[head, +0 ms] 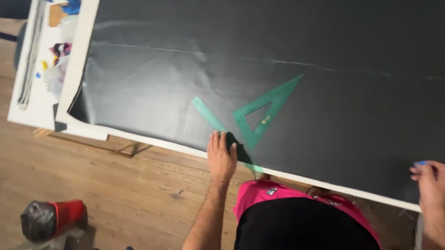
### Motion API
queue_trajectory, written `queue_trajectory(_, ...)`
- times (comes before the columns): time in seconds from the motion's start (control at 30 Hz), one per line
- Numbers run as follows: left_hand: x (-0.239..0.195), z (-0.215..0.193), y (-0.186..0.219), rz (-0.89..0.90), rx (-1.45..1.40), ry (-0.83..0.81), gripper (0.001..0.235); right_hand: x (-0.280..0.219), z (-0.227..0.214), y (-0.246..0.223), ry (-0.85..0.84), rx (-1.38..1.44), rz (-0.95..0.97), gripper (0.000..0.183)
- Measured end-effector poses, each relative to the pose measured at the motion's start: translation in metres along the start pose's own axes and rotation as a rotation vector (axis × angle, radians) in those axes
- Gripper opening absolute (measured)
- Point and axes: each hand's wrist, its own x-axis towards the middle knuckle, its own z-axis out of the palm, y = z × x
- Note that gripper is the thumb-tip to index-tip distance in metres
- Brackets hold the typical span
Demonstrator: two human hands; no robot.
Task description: Marking layout lines on a sheet of leather using rulers and chalk
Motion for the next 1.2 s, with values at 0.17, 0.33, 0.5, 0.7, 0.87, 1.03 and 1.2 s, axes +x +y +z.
queue_trajectory(0.17,0.025,-0.019,-0.052,0.124,0.093,-0.03,0.06,-0.062,0.14,-0.088,-0.211,0.546,0.289,0.013)
queue_trajectory(0.33,0.026,-0.053,-0.06,0.649,0.108,-0.329,0.082,-0.11,0.255,-0.182,-0.504,1.04,0.627,0.014)
queue_trajectory(0.5,0.015,-0.036,-0.082,0.741,0.165,-0.049,0.05,-0.154,0.276,-0.247,-0.662,0.734,0.665,0.021)
queue_trajectory(0.7,-0.012,-0.02,-0.061,0.936,0.136,-0.111,0.037,-0.173,0.212,-0.227,-0.581,0.364,0.561,0.042)
queue_trajectory(0.87,-0.036,0.011,-0.064,0.924,0.18,-0.05,0.038,-0.174,0.136,-0.207,-0.605,0.162,0.554,0.042)
queue_trajectory(1.03,-0.051,-0.021,0.014,1.064,0.178,-0.092,0.059,-0.163,0.05,-0.197,-0.61,0.025,0.406,0.049)
queue_trajectory(1.2,-0.045,-0.034,0.188,1.22,-0.196,0.065,0.035,-0.148,-0.028,-0.136,-0.289,-0.289,0.181,0.041)
